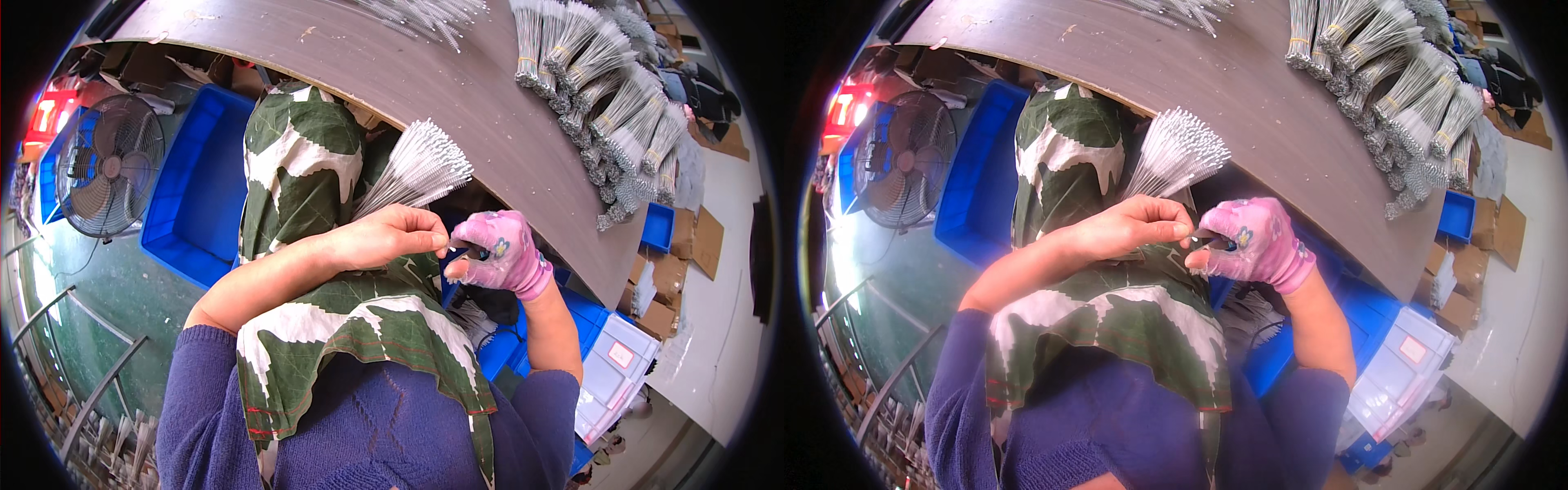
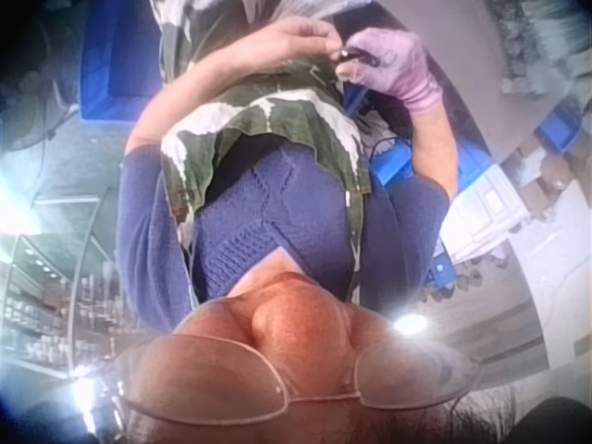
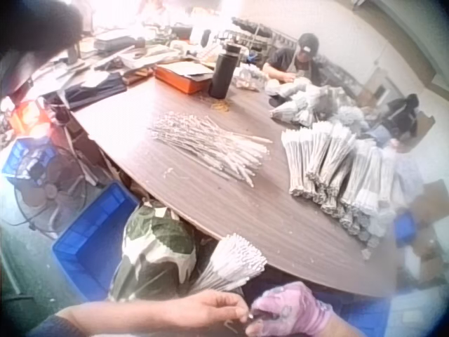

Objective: Assembling white bristled brushes or decorative items by twisting wires and trimming ends at a factory workbench.

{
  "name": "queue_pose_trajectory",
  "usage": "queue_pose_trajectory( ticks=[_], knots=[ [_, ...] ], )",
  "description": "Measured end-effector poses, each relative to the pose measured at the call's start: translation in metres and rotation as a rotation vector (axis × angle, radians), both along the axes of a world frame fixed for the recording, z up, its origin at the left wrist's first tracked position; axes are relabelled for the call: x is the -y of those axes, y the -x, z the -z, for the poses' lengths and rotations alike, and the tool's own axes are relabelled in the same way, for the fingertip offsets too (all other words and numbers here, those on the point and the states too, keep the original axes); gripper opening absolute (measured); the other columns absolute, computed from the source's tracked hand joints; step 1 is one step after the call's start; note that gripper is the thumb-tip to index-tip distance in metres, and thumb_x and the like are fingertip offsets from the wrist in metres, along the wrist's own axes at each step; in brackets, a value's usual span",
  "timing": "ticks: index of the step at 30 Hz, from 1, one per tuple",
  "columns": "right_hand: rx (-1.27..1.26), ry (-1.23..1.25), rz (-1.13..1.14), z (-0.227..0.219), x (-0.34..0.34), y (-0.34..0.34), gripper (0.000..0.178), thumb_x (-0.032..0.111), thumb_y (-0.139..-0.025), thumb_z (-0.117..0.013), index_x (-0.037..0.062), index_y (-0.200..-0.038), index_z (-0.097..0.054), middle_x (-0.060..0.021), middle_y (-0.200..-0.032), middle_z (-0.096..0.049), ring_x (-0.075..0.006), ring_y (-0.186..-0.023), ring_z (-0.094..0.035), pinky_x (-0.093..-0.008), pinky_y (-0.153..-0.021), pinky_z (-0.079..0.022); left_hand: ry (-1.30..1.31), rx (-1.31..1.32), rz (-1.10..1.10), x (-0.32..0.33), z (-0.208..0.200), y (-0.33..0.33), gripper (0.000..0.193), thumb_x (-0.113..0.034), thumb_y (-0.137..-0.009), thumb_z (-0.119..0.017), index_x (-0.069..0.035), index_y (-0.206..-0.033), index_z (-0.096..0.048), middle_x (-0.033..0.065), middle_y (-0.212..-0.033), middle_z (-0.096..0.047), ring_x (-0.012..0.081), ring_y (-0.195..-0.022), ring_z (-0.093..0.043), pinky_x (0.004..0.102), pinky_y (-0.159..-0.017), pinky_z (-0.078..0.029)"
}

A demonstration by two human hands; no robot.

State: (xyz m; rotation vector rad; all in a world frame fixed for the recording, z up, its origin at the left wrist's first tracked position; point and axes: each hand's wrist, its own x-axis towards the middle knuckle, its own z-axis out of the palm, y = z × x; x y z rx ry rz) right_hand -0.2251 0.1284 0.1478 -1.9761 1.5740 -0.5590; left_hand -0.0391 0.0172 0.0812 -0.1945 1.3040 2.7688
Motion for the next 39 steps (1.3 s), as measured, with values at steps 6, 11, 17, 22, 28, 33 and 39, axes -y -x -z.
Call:
queue_pose_trajectory(
  ticks=[6,11,17,22,28,33,39],
  knots=[
    [1.488,-0.209,0.304,-0.003,-0.015,0.021,0.074,0.075,-0.075,-0.049,0.0025,-0.063,-0.053,-0.0004,-0.054,-0.048,-0.0086,-0.040,-0.037,-0.0237,-0.040,-0.030,0.104,-0.032,-0.171,-0.004,0.010,0.002,0.017,-0.019,-0.095,-0.054,-0.004,-0.095,-0.061,-0.0005,-0.092,-0.061,0.0052,-0.088,-0.052,0.0231,-0.083,-0.041],
    [0.879,-0.412,0.645,0.019,-0.008,0.006,0.037,0.034,-0.083,-0.065,0.0021,-0.100,-0.057,-0.0006,-0.068,-0.053,-0.0042,-0.048,-0.040,-0.0176,-0.041,-0.028,0.321,-0.016,-0.424,-0.017,0.010,0.003,0.014,-0.013,-0.090,-0.061,-0.001,-0.097,-0.065,0.0022,-0.083,-0.065,0.0072,-0.076,-0.057,0.0237,-0.070,-0.047],
    [0.858,-0.396,0.594,0.022,-0.009,-0.010,0.021,0.002,-0.084,-0.062,0.0000,-0.104,-0.059,-0.0018,-0.094,-0.060,-0.0076,-0.085,-0.056,-0.0203,-0.069,-0.048,0.503,0.035,-0.660,-0.021,0.009,0.003,0.012,-0.011,-0.085,-0.066,-0.004,-0.094,-0.069,0.0079,-0.077,-0.065,0.0120,-0.068,-0.061,0.0269,-0.062,-0.048],
    [0.817,-0.300,0.648,0.017,-0.003,-0.026,0.023,0.000,-0.083,-0.063,-0.0012,-0.106,-0.057,-0.0040,-0.100,-0.059,-0.0102,-0.091,-0.056,-0.0234,-0.074,-0.052,0.546,0.018,-0.744,-0.021,0.012,0.004,0.012,-0.011,-0.083,-0.067,-0.003,-0.093,-0.069,0.0095,-0.079,-0.066,0.0160,-0.069,-0.063,0.0284,-0.062,-0.049],
    [0.825,-0.210,0.608,0.015,0.005,-0.032,0.020,-0.001,-0.084,-0.062,-0.0015,-0.103,-0.057,-0.0043,-0.096,-0.060,-0.0093,-0.084,-0.058,-0.0228,-0.071,-0.050,0.835,-0.050,-0.789,-0.016,0.010,0.005,0.020,-0.007,-0.080,-0.067,-0.007,-0.101,-0.067,0.0101,-0.084,-0.066,0.0213,-0.071,-0.064,0.0314,-0.064,-0.051],
    [0.676,-0.033,0.681,0.021,0.014,-0.033,0.015,-0.002,-0.085,-0.062,-0.0010,-0.100,-0.059,-0.0029,-0.088,-0.061,-0.0082,-0.079,-0.058,-0.0221,-0.071,-0.048,1.369,-0.303,-0.999,-0.002,0.004,-0.009,0.044,0.000,-0.067,-0.070,-0.005,-0.109,-0.061,0.0088,-0.107,-0.061,0.0288,-0.098,-0.059,0.0367,-0.081,-0.050],
    [0.869,0.114,1.004,0.037,0.013,-0.001,0.010,0.011,-0.091,-0.056,0.0057,-0.099,-0.060,-0.0041,-0.078,-0.061,-0.0064,-0.053,-0.049,-0.0182,-0.044,-0.038,0.849,0.256,-0.655,0.011,0.049,-0.013,0.108,-0.032,-0.060,-0.086,0.002,-0.140,-0.021,0.0241,-0.131,-0.040,0.0332,-0.123,-0.042,0.0413,-0.104,-0.035]
  ],
)
